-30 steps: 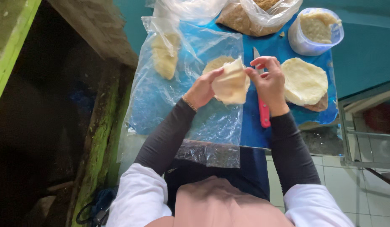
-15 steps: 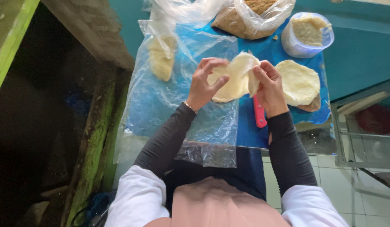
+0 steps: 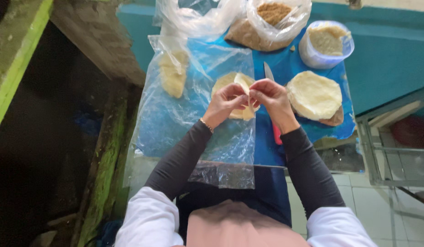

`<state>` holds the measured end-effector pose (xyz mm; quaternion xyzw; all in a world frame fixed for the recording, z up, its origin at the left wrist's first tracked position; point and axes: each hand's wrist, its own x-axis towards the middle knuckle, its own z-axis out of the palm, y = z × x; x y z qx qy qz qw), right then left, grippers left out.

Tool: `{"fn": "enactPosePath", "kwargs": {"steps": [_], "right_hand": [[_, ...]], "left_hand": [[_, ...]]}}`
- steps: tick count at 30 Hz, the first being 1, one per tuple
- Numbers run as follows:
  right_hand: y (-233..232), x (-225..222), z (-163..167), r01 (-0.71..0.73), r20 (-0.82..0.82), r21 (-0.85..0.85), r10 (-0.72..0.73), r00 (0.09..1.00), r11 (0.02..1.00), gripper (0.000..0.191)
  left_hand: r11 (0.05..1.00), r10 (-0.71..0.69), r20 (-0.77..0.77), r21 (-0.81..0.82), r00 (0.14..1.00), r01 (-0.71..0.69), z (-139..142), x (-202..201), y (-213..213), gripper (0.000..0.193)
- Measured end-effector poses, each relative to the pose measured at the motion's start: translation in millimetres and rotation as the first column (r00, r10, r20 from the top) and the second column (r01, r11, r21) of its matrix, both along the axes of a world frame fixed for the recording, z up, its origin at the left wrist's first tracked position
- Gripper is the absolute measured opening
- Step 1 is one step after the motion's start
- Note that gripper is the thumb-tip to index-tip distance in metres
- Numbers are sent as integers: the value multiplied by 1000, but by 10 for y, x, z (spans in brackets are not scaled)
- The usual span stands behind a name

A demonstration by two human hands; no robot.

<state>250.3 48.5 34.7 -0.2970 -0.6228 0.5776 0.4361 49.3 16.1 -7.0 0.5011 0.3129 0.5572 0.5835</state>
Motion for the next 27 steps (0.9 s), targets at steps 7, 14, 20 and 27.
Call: {"fn": "enactPosePath", "kwargs": {"steps": [7,14,20,27], "right_hand": [[12,36,-47,-25,-41,-60,23,999,998,19],[-7,19,-49,-25,-6,-58,24,1000,998,18],[-30,8,-8,-12,42,-66,14,999,998,15],[-35,-14,-19,-35,40,-92,39,998,995,15]], "left_hand": [[998,60,-40,28,997,-59,0,-3,0,19],[983,142,-184,141,973,-117,5,7,-30,18],[995,74,-105,74,992,-66,13,-17,-6,17],[958,253,-307,212,917,-193,139,2,-90,15]]}}
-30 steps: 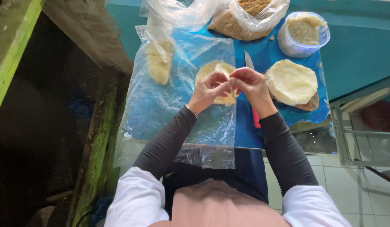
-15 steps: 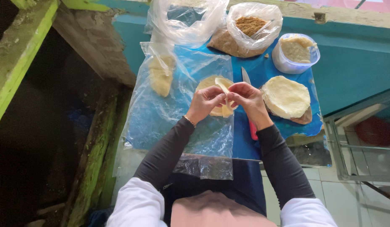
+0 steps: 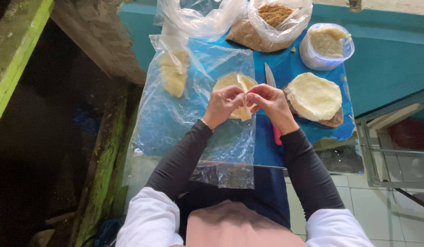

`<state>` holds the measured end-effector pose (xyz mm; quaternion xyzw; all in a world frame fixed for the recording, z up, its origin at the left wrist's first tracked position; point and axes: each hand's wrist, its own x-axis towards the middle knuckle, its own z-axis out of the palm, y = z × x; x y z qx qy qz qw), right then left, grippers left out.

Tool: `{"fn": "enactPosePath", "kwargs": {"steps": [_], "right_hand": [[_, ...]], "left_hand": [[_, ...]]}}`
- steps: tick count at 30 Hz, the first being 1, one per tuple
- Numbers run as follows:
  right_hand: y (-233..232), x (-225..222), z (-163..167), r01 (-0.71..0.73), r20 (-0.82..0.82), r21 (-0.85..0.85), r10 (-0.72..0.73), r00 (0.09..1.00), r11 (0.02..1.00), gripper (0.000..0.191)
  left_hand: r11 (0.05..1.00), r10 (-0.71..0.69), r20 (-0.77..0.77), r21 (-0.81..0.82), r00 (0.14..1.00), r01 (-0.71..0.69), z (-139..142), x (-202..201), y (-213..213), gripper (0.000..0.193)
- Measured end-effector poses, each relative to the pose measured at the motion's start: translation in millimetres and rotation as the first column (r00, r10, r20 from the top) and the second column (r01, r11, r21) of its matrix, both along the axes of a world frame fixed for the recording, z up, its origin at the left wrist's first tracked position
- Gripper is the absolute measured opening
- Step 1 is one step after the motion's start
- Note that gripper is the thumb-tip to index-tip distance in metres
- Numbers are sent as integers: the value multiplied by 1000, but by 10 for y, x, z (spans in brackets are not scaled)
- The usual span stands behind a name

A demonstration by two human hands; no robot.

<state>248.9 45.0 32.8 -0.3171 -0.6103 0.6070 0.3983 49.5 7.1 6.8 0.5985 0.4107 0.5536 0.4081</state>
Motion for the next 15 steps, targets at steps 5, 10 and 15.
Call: {"fn": "enactPosePath", "kwargs": {"steps": [5,10,15], "right_hand": [[7,5,-19,1,23,7,-1,1000,1000,16],[23,59,6,10,22,-6,-10,1000,1000,15],[49,65,-1,91,-21,-31,-91,996,995,11]], "left_hand": [[984,33,-197,181,980,3,110,-27,-64,12],[989,39,-139,144,989,-19,18,-46,-3,11],[994,-73,360,-46,930,95,-82,-123,133,13]]}}
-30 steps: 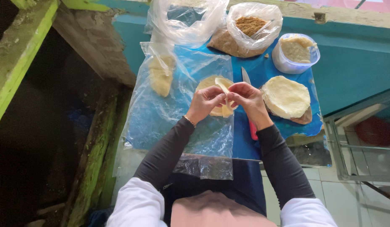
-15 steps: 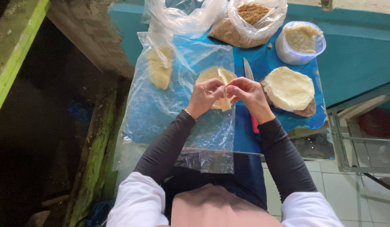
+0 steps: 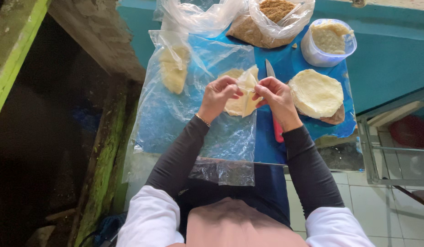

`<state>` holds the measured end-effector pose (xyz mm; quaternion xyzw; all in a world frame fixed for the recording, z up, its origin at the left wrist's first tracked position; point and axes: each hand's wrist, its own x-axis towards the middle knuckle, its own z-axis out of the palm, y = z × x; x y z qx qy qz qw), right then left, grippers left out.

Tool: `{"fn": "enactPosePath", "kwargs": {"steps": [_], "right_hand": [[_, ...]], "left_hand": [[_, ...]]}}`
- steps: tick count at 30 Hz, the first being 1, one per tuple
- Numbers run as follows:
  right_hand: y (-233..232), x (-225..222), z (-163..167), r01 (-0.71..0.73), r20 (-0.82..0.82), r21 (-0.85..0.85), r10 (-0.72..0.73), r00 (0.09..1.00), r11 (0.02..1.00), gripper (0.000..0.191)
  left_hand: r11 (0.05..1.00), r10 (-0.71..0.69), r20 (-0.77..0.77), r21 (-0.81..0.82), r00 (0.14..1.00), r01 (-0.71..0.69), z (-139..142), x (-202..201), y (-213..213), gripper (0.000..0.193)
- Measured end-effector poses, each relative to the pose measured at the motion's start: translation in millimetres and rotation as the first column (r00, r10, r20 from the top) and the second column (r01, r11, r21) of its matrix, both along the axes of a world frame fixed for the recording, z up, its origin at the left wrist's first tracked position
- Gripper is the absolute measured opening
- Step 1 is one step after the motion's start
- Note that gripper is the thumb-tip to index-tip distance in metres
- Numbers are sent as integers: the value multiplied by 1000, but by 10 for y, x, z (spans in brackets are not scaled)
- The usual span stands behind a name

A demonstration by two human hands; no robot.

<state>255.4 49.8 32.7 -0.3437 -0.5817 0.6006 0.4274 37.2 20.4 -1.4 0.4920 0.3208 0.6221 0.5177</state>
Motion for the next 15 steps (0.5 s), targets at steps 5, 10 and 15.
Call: {"fn": "enactPosePath", "kwargs": {"steps": [5,10,15], "right_hand": [[-19,-96,-78,-11,48,150,4,999,989,10],[-57,-92,-78,-3,53,194,-7,999,981,10],[-27,-84,-39,10,-83,-51,-14,996,999,12]], "left_hand": [[985,-66,40,-156,997,71,-5,45,-4,13],[990,-19,-34,-141,999,14,-71,71,37,17],[998,-44,3,-38,999,44,-150,123,42,15]]}}
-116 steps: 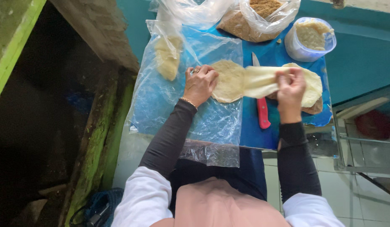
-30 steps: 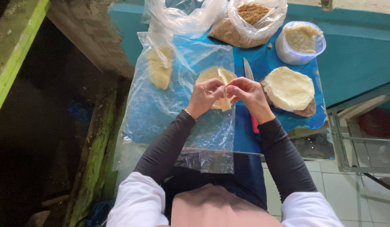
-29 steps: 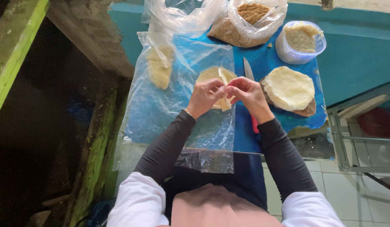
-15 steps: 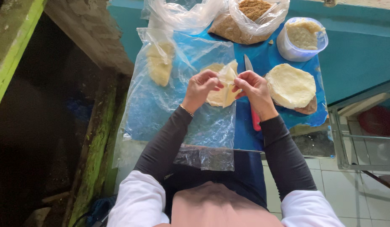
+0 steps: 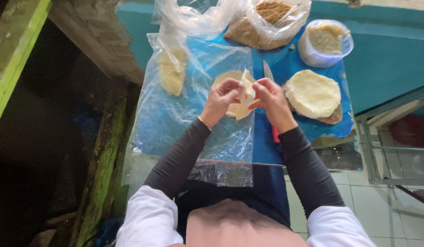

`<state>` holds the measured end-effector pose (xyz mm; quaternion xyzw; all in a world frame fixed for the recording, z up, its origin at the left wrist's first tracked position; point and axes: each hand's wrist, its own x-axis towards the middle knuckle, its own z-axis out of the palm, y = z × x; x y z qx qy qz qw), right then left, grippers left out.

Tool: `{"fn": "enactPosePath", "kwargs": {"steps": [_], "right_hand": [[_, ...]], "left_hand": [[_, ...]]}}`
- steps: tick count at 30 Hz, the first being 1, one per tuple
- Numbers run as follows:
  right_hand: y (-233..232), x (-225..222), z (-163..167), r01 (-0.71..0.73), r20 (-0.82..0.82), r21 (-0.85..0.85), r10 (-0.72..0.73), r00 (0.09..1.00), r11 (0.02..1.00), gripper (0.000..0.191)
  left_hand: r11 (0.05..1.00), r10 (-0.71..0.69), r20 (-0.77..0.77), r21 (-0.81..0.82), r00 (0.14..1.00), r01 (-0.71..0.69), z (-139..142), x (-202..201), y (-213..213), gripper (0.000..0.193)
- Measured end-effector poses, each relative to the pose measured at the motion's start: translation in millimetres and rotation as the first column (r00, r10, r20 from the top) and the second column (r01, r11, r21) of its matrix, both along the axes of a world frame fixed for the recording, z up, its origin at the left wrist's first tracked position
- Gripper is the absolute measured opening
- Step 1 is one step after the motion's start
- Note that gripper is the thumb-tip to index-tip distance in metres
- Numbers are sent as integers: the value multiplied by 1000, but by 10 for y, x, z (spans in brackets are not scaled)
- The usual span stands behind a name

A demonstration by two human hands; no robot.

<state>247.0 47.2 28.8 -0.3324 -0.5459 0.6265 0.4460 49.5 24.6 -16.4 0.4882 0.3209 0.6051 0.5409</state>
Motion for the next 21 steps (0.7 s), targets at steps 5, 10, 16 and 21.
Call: {"fn": "enactPosePath", "kwargs": {"steps": [5,10,16,21], "right_hand": [[-11,-7,-26,-17,50,193,7,999,981,21],[-44,66,41,147,-12,80,-146,989,986,18],[-51,84,79,110,-277,-139,-145,950,984,11],[33,177,65,-126,-471,-253,-9,882,959,13]], "left_hand": [[1000,-5,-11,-24,1000,5,47,142,-36,13],[972,-12,460,-202,888,118,62,51,-66,14],[909,138,750,-355,646,218,125,92,-63,28],[899,95,503,-415,859,143,310,458,-90,23]]}}
